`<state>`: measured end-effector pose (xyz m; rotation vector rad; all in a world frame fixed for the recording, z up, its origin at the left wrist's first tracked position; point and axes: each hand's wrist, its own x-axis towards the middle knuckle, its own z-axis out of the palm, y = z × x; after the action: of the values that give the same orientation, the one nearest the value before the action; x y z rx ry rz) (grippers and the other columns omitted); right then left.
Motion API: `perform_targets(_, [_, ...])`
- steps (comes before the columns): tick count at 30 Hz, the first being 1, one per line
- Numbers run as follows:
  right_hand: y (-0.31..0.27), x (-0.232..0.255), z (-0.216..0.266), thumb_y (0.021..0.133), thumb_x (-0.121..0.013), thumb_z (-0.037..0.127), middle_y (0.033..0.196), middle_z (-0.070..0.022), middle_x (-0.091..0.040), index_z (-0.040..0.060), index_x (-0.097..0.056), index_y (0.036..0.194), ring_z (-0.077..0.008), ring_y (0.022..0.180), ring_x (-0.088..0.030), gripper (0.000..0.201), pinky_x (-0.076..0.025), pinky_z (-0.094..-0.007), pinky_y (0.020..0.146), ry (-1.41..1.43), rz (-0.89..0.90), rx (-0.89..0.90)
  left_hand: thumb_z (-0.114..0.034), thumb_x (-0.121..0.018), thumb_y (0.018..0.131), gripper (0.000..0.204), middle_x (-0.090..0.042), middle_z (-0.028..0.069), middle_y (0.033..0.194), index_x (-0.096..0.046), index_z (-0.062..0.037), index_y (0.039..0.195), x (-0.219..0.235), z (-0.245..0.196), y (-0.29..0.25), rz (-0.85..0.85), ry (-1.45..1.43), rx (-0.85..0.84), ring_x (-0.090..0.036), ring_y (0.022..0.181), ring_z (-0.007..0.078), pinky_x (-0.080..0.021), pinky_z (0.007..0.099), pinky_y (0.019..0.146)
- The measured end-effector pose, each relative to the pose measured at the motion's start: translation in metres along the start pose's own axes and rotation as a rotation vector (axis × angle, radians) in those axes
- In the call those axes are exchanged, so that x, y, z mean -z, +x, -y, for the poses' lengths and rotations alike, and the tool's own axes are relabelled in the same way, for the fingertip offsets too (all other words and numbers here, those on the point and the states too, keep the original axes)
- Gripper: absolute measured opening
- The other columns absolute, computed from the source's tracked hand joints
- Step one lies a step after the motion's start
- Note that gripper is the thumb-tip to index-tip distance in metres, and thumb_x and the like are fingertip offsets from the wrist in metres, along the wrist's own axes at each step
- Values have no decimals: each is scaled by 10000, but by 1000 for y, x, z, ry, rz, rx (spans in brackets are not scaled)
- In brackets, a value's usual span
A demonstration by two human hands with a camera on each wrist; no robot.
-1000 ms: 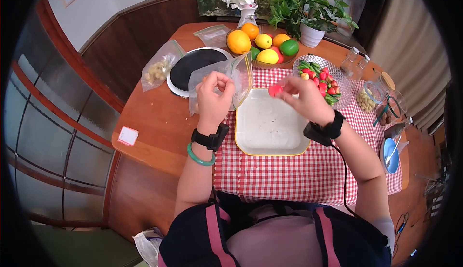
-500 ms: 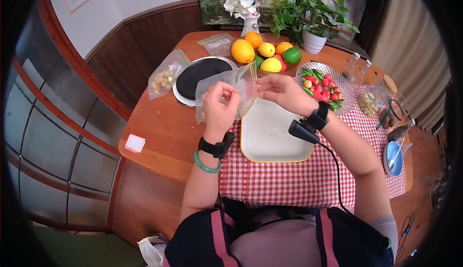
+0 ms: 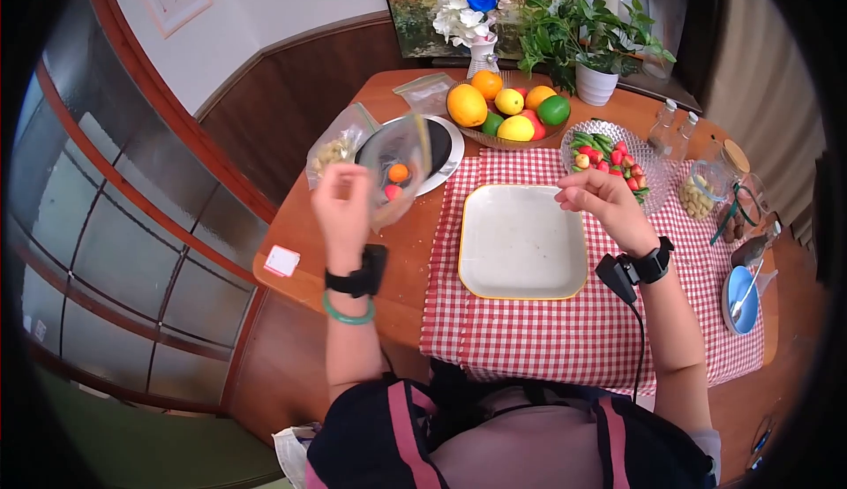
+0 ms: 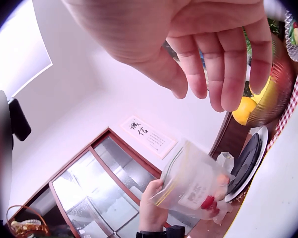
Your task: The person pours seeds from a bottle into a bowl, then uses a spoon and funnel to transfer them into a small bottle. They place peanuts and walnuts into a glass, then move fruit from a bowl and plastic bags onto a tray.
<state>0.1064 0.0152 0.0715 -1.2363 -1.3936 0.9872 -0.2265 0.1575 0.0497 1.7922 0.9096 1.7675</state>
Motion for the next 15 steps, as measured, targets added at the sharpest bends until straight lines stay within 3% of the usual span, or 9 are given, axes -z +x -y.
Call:
perform_targets(4, [-5,8,-14,931,-573,191,979,-67,-657,-10,-606,1084,-122,889,-628,255,-490,-262,832,55,-18,-26,-19,-595,864,39,-552,-48,746,-583,-24,827,64,-26,26,-127,148,-115,-484,675,15,-394,173,624])
perform_targets(7, [-9,13,-27,932,-570,188,969,-69,-661,-4,-608,1080,-126,887,-633,245,-495,-263,824,77,-30,-35,3,-588,842,29,-556,-25,729,-578,-13,820,91,-44,31,-148,292,-140,-482,643,39,-404,187,614])
perform_targets(10, [-9,17,-37,932,-566,185,951,-75,-666,4,-610,1076,-134,883,-638,235,-499,-270,820,101,-48,-42,14,-577,825,23,-563,-12,709,-578,-9,820,84,-52,20,-21,426,-134,-507,645,57,-414,196,623])
perform_targets(11, [-10,19,-39,932,-565,183,951,-75,-666,4,-610,1076,-134,883,-637,234,-500,-270,820,101,-44,-49,9,-581,801,16,-571,1,679,-575,-5,797,75,-54,14,29,390,-37,-531,678,59,-419,203,658])
perform_targets(15, [-10,25,-43,936,-566,172,972,-68,-651,-19,-606,1068,-128,885,-630,236,-504,-262,818,156,-46,-62,-54,-632,728,57,-588,21,632,-579,-36,740,55,-6,-7,153,661,-163,-573,589,129,-443,272,650])
